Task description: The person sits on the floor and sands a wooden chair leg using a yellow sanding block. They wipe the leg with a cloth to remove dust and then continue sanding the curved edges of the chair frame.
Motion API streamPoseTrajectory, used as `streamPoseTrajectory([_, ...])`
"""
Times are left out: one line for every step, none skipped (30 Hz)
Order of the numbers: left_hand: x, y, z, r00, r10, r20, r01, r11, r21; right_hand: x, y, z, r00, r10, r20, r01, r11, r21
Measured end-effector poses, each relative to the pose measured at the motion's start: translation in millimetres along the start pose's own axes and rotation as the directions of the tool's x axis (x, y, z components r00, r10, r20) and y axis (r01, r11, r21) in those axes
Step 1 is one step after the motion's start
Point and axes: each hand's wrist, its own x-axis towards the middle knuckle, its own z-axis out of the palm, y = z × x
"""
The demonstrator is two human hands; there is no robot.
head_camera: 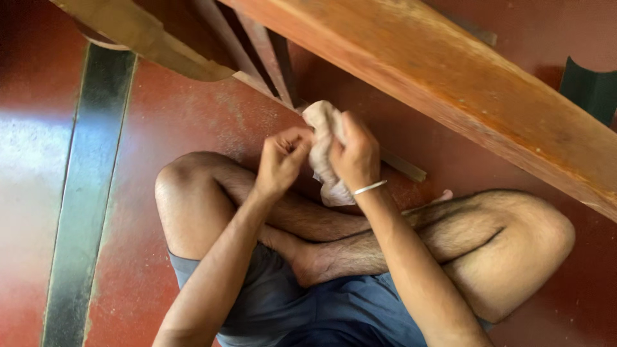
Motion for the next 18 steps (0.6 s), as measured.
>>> streamPoseTrajectory([-4,0,9,1.000,0.008,0.007,-0.008,0.997,-0.073,1,8,-4,1.000,0.021,-0.018,-0.021,0.999,-0.048])
streamPoseTrajectory([-6,0,15,1.000,0.016,0.013,-0.014,0.989,-0.146,0,12,-7,0.999,0.040,-0.036,-0.044,0.995,-0.095])
streamPoseTrajectory([-4,2,17,0.999,0.010,-0.038,-0.016,0.988,-0.150,-4,12,-7,0.998,0.012,-0.065,-0.015,0.999,-0.047])
streamPoseTrajectory([-1,4,19,0.996,0.004,-0.089,-0.017,0.988,-0.154,-8,9,-3,0.995,-0.015,-0.096,0.015,1.000,0.000])
streamPoseTrajectory([3,6,20,0.989,0.002,-0.146,-0.026,0.987,-0.159,-8,7,1,0.991,-0.050,-0.127,0.057,0.997,0.046])
streamPoseTrajectory([7,8,19,0.990,-0.016,-0.143,-0.004,0.990,-0.141,-7,7,6,0.990,-0.061,-0.131,0.069,0.996,0.057])
streamPoseTrajectory([6,9,17,0.988,-0.040,-0.149,0.021,0.992,-0.126,-9,5,11,0.990,-0.072,-0.125,0.081,0.994,0.071])
streamPoseTrajectory([5,10,16,0.986,-0.064,-0.154,0.047,0.993,-0.111,-11,6,15,0.989,-0.082,-0.119,0.093,0.992,0.086])
streamPoseTrajectory([2,11,16,0.993,-0.003,-0.118,-0.001,0.999,-0.032,-10,10,16,0.995,0.007,-0.095,0.000,0.997,0.071])
streamPoseTrajectory([-2,13,16,0.996,0.055,-0.076,-0.051,0.998,0.045,-6,16,15,0.993,0.096,-0.072,-0.092,0.994,0.054])
streamPoseTrajectory([-5,15,16,0.994,0.109,-0.025,-0.105,0.987,0.121,-2,21,12,0.981,0.186,-0.054,-0.184,0.982,0.034])
streamPoseTrajectory([-6,19,16,0.992,0.116,-0.044,-0.114,0.993,0.039,0,25,7,0.979,0.200,-0.034,-0.201,0.979,-0.033])
streamPoseTrajectory([-6,22,16,0.991,0.121,-0.060,-0.124,0.991,-0.047,1,29,0,0.976,0.217,-0.019,-0.218,0.970,-0.104])
streamPoseTrajectory([-5,25,17,0.989,0.125,-0.076,-0.134,0.982,-0.133,2,30,-5,0.972,0.235,-0.004,-0.232,0.957,-0.175])
streamPoseTrajectory([-3,28,16,0.989,0.101,-0.105,-0.125,0.961,-0.248,2,28,-9,0.957,0.276,0.088,-0.260,0.953,-0.158])
streamPoseTrajectory([1,32,14,0.989,0.074,-0.132,-0.117,0.925,-0.360,-1,22,-13,0.933,0.311,0.181,-0.288,0.947,-0.143])
streamPoseTrajectory([4,35,11,0.986,0.045,-0.161,-0.115,0.878,-0.464,-2,16,-15,0.900,0.336,0.277,-0.313,0.942,-0.125])
streamPoseTrajectory([6,37,9,0.987,0.042,-0.155,-0.114,0.867,-0.485,-1,9,-18,0.922,0.214,0.323,-0.187,0.976,-0.114])
